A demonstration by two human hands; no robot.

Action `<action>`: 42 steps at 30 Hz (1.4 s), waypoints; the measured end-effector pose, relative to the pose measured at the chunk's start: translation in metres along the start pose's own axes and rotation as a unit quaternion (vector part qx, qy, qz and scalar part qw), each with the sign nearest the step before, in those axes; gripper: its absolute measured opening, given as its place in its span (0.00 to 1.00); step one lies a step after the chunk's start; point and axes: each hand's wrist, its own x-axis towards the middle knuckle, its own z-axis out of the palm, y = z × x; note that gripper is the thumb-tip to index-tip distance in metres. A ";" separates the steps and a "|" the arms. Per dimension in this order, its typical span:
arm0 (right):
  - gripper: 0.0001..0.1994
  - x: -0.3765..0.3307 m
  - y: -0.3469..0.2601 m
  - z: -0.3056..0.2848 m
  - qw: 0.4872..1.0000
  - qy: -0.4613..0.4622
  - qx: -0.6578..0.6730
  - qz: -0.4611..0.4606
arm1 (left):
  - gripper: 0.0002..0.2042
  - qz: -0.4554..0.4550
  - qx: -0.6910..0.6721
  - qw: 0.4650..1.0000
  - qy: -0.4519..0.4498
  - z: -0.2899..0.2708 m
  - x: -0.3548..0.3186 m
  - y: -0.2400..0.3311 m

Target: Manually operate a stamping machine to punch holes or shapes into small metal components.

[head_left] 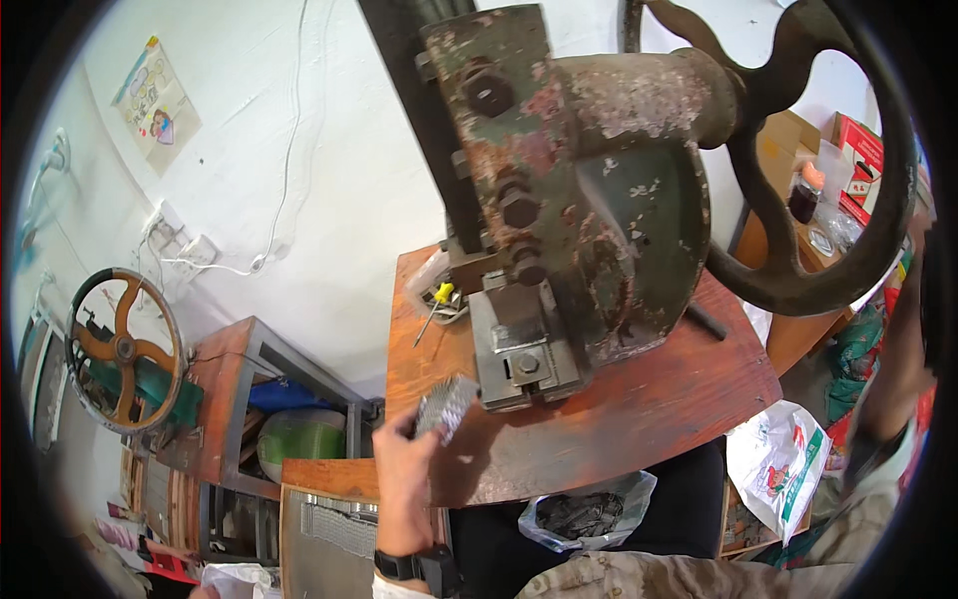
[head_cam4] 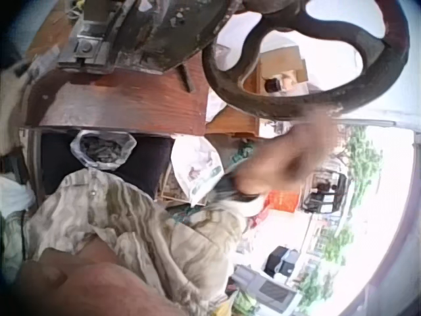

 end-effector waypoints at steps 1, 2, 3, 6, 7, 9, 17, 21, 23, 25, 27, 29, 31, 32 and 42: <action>0.08 -0.031 -0.034 0.032 0.992 0.001 0.091 0.086 | 0.20 -0.032 -0.025 0.999 0.014 -0.017 -0.012 -0.015; 0.09 -0.030 -0.059 0.046 0.971 -0.143 0.169 0.085 | 0.21 -0.013 0.019 1.000 0.001 -0.017 -0.019 -0.029; 0.12 -0.056 -0.079 0.066 0.943 -0.210 0.187 0.175 | 0.22 0.007 0.068 0.998 -0.009 -0.012 -0.031 -0.041; 0.13 -0.125 -0.108 0.120 0.906 -0.206 0.269 0.254 | 0.25 0.245 0.339 0.906 -0.071 0.026 -0.044 -0.048; 0.15 -0.128 -0.117 0.132 0.905 -0.219 0.271 0.244 | 0.26 0.310 0.404 0.858 -0.068 0.029 -0.044 -0.045; 0.15 -0.128 -0.130 0.148 0.905 -0.224 0.276 0.233 | 0.26 0.283 0.440 0.849 -0.072 0.031 -0.045 -0.034; 0.13 -0.128 -0.144 0.164 0.911 -0.220 0.259 0.234 | 0.28 0.238 0.472 0.848 -0.026 0.058 -0.046 -0.037; 0.12 -0.128 -0.146 0.166 0.905 -0.199 0.274 0.258 | 0.24 0.256 0.449 0.856 -0.010 0.052 -0.034 -0.048; 0.12 -0.128 -0.148 0.165 0.906 -0.200 0.270 0.258 | 0.23 0.259 0.448 0.856 0.001 0.048 -0.035 -0.050; 0.12 -0.129 -0.147 0.164 0.907 -0.199 0.268 0.259 | 0.17 0.223 0.297 0.928 0.017 0.043 -0.044 -0.048; 0.12 -0.131 -0.146 0.162 0.909 -0.207 0.258 0.254 | 0.18 -0.138 -0.148 0.978 -0.056 0.028 -0.061 -0.027; 0.12 -0.135 -0.143 0.160 0.910 -0.209 0.255 0.252 | 0.23 -0.194 -0.381 0.898 -0.105 0.020 -0.070 -0.036; 0.12 -0.135 -0.144 0.164 0.909 -0.214 0.257 0.247 | 0.29 -0.235 -0.569 0.775 -0.138 0.019 -0.083 -0.034; 0.12 -0.136 -0.145 0.166 0.913 -0.211 0.252 0.243 | 0.30 -0.248 -0.577 0.764 -0.148 0.018 -0.088 -0.040; 0.10 -0.126 -0.161 0.172 0.932 -0.179 0.228 0.218 | 0.23 -0.301 -0.081 0.930 -0.193 0.032 -0.145 -0.170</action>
